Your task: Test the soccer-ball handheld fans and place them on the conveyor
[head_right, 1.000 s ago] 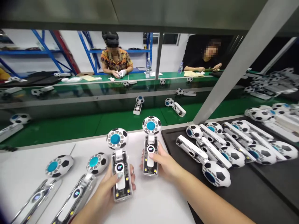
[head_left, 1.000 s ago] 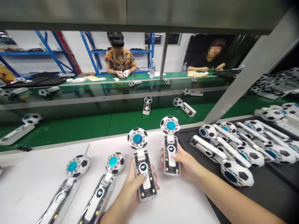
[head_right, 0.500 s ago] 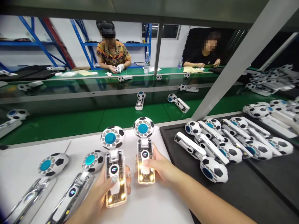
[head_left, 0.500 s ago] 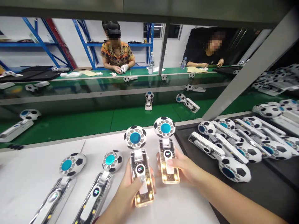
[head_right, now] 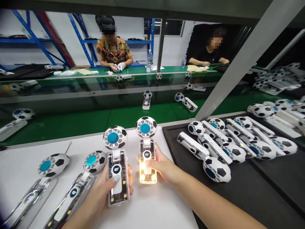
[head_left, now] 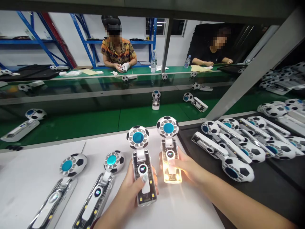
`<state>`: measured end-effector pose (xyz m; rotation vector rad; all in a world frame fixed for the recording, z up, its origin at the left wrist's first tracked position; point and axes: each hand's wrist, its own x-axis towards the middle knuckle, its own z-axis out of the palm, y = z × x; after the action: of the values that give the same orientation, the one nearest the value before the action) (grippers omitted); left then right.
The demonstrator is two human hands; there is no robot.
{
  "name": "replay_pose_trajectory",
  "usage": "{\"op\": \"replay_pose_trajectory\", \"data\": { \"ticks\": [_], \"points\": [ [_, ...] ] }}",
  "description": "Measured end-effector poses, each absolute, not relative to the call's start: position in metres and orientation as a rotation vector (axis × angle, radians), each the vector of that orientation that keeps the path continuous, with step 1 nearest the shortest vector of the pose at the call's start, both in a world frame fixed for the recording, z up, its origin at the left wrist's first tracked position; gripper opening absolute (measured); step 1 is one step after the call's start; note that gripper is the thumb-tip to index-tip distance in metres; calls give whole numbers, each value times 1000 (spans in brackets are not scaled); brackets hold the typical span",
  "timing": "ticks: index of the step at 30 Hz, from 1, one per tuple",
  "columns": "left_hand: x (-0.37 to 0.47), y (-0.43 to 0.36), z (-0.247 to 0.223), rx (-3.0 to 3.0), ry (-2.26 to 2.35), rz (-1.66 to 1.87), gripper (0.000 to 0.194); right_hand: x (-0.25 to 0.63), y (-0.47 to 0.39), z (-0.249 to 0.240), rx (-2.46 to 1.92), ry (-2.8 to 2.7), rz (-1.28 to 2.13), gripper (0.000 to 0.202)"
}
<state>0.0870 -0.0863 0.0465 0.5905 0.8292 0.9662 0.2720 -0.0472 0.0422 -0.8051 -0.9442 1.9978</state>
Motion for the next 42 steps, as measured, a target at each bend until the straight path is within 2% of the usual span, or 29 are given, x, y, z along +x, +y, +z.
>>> {"op": "replay_pose_trajectory", "data": {
  "ticks": [9,13,17,20,27,34,42],
  "points": [
    [86,-87,43,613,769,1007,49,270,-48,39,-780,-938,1980,48],
    [86,-87,43,607,784,1013,47,271,-47,36,-794,-941,1979,54],
    [85,-87,43,593,802,1013,48,273,-49,33,-774,-958,2009,48],
    [83,-87,42,587,801,1005,46,274,-51,31,-714,-943,2051,51],
    [84,-87,43,588,796,1012,53,276,-50,29,-644,-984,2074,54],
    [85,-89,50,609,793,983,43,276,-50,34,-641,-1026,2067,48],
    [83,-87,43,616,710,1006,42,275,-50,32,-633,-1018,2069,52]
  ]
}}
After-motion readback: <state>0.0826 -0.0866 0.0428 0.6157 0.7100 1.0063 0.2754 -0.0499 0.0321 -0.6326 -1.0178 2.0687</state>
